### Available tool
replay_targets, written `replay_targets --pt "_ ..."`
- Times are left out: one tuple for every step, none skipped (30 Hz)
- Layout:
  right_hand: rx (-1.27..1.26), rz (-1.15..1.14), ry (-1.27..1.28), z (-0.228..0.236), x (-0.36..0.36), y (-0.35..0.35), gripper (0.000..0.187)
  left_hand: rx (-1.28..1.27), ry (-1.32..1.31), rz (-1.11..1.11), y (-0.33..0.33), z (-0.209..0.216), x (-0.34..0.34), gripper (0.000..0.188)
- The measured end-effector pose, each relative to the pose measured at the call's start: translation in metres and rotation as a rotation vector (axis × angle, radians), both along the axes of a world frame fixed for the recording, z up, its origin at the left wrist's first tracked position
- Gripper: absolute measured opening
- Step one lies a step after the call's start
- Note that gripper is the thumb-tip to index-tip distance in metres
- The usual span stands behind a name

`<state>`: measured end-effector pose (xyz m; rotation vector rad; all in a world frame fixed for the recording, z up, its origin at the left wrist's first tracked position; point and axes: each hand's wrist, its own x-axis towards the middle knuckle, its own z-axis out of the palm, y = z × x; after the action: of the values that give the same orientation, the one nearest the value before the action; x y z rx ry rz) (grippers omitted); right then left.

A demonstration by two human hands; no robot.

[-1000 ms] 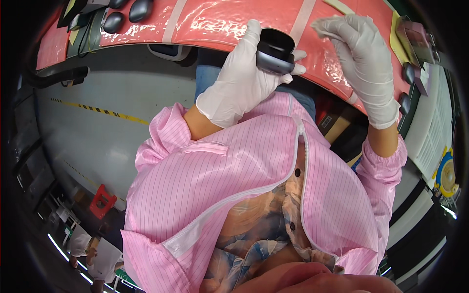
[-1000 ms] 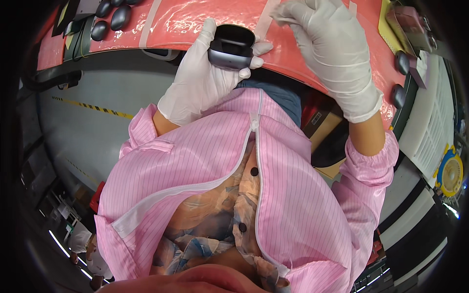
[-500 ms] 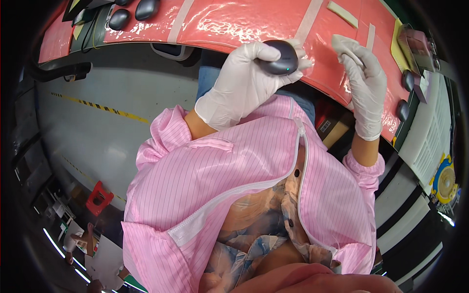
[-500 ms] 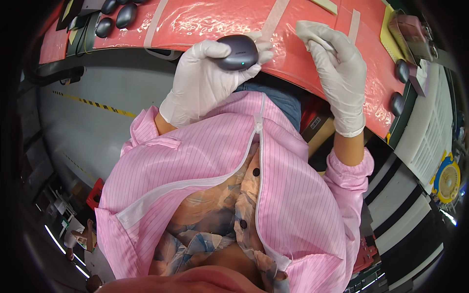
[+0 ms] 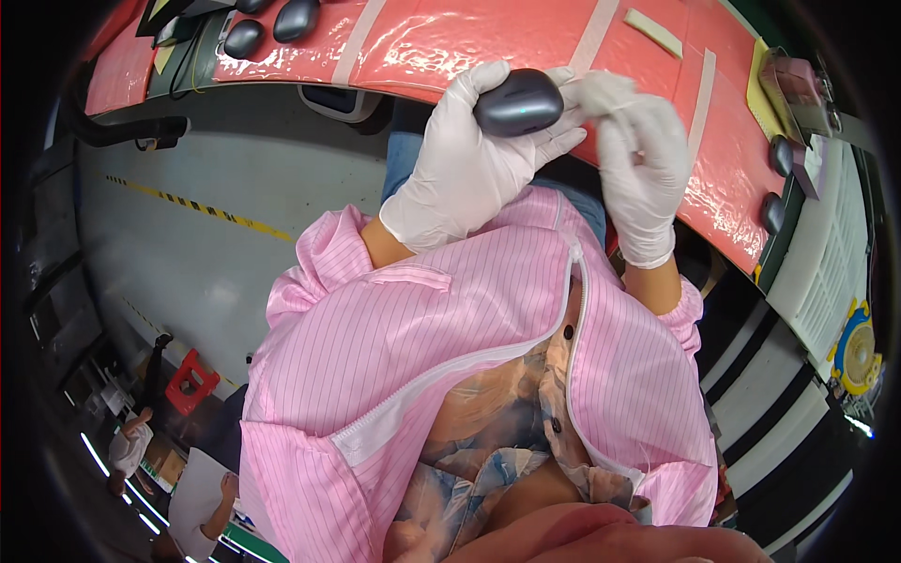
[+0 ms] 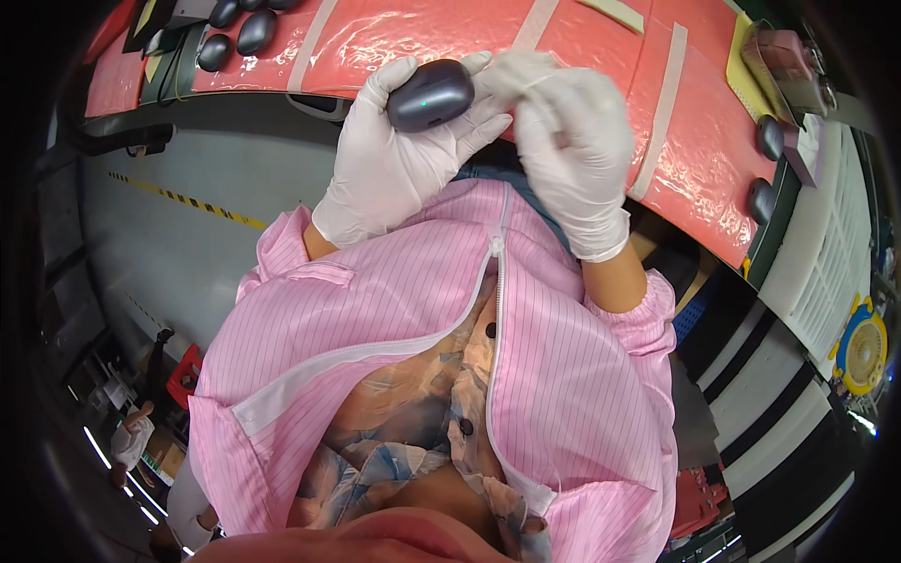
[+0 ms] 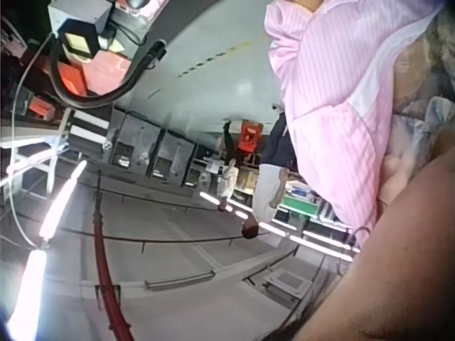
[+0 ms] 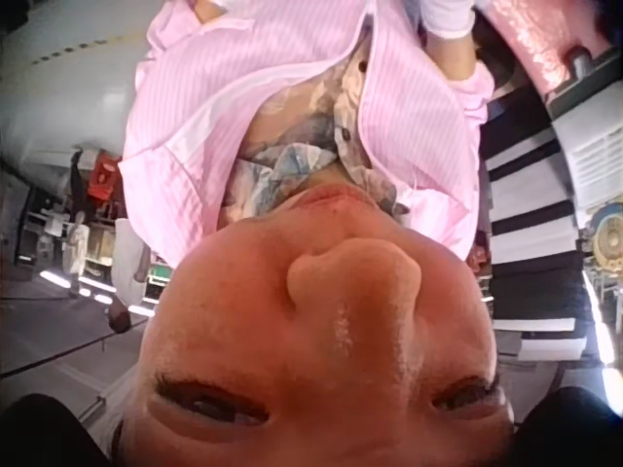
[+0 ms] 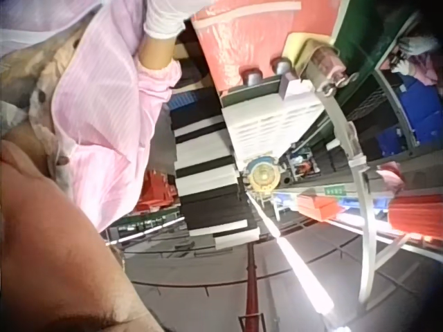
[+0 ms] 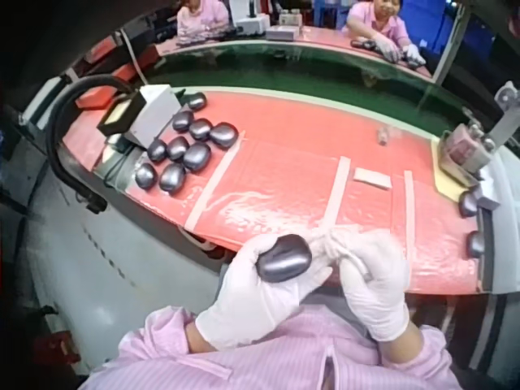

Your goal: Cleaning and inspecting the interior of wireless earbud charging cases using a swab and solution.

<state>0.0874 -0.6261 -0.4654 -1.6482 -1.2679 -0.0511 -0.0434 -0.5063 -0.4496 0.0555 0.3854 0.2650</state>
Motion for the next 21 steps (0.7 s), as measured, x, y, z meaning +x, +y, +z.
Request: replay_targets --pt "0.061 -0.039 0.211 0.004 0.003 -0.003 0.033 -0.066 0.002 0.007 0.0 0.001 0.002 0.05" --pt "0.054 -0.104 0.221 0.002 0.012 -0.002 0.038 -0.061 -0.001 0.008 0.0 0.001 0.002 0.05" --pt "-0.149 -0.191 -0.118 0.006 0.02 -0.005 0.04 -0.153 0.004 0.012 0.0 0.001 0.003 0.052" --pt "-0.352 -0.277 -0.459 0.01 0.025 -0.005 0.043 -0.246 0.009 0.016 0.0 0.002 0.003 0.054" --pt "-0.353 -0.285 -0.462 0.01 0.024 -0.006 0.043 -0.245 0.005 0.009 -0.001 0.003 0.004 0.054" --pt "-0.207 -0.105 -0.178 0.008 0.021 -0.006 0.047 -0.152 0.029 -0.023 -0.003 0.005 0.004 0.054" --pt "-0.059 0.073 0.105 0.008 0.017 -0.005 0.051 -0.059 0.052 -0.055 -0.004 0.006 0.006 0.054" --pt "-0.061 0.079 0.11 0.01 0.007 -0.002 0.051 -0.062 0.057 -0.049 -0.006 0.004 0.002 0.054" --pt "-0.084 0.191 0.278 0.016 0.0 0.002 0.057 -0.04 -0.007 -0.096 -0.005 0.004 0.003 0.053" --pt "-0.105 0.303 0.446 0.019 -0.004 0.004 0.063 -0.019 -0.071 -0.141 -0.005 0.004 0.003 0.052" --pt "-0.136 0.389 0.568 0.016 -0.004 0.006 0.072 0.013 -0.096 -0.114 -0.005 0.002 0.001 0.049" --pt "-0.138 0.39 0.568 0.018 -0.005 0.005 0.072 0.012 -0.096 -0.112 -0.006 0.002 0.001 0.049" --pt "-0.162 0.384 0.684 0.02 -0.007 0.002 0.073 0.085 -0.044 -0.122 -0.007 0.002 0.0 0.049" --pt "-0.185 0.379 0.802 0.022 -0.009 0.001 0.074 0.159 0.01 -0.131 -0.007 0.001 -0.001 0.049" --pt "-0.186 0.382 0.804 0.02 -0.01 0.001 0.074 0.158 0.013 -0.127 -0.006 0.002 0.0 0.049" --pt "-0.162 0.382 0.773 0.018 -0.01 0.001 0.075 0.157 0.013 -0.146 -0.005 0.003 0.0 0.049" --pt "-0.139 0.383 0.742 0.016 -0.011 0.001 0.077 0.156 0.013 -0.162 -0.004 0.004 0.001 0.049" --pt "-0.142 0.388 0.744 0.014 -0.011 0.001 0.077 0.154 0.016 -0.156 -0.003 0.005 0.001 0.049" --pt "-0.109 0.39 0.741 0.012 -0.011 0.0 0.077 0.179 0.006 -0.176 -0.001 0.005 0.001 0.05" --pt "-0.076 0.388 0.737 0.01 -0.011 -0.001 0.078 0.202 -0.004 -0.199 0.0 0.005 0.001 0.051" --pt "-0.079 0.388 0.738 0.007 -0.011 -0.003 0.078 0.199 -0.004 -0.198 0.002 0.003 0.0 0.051"
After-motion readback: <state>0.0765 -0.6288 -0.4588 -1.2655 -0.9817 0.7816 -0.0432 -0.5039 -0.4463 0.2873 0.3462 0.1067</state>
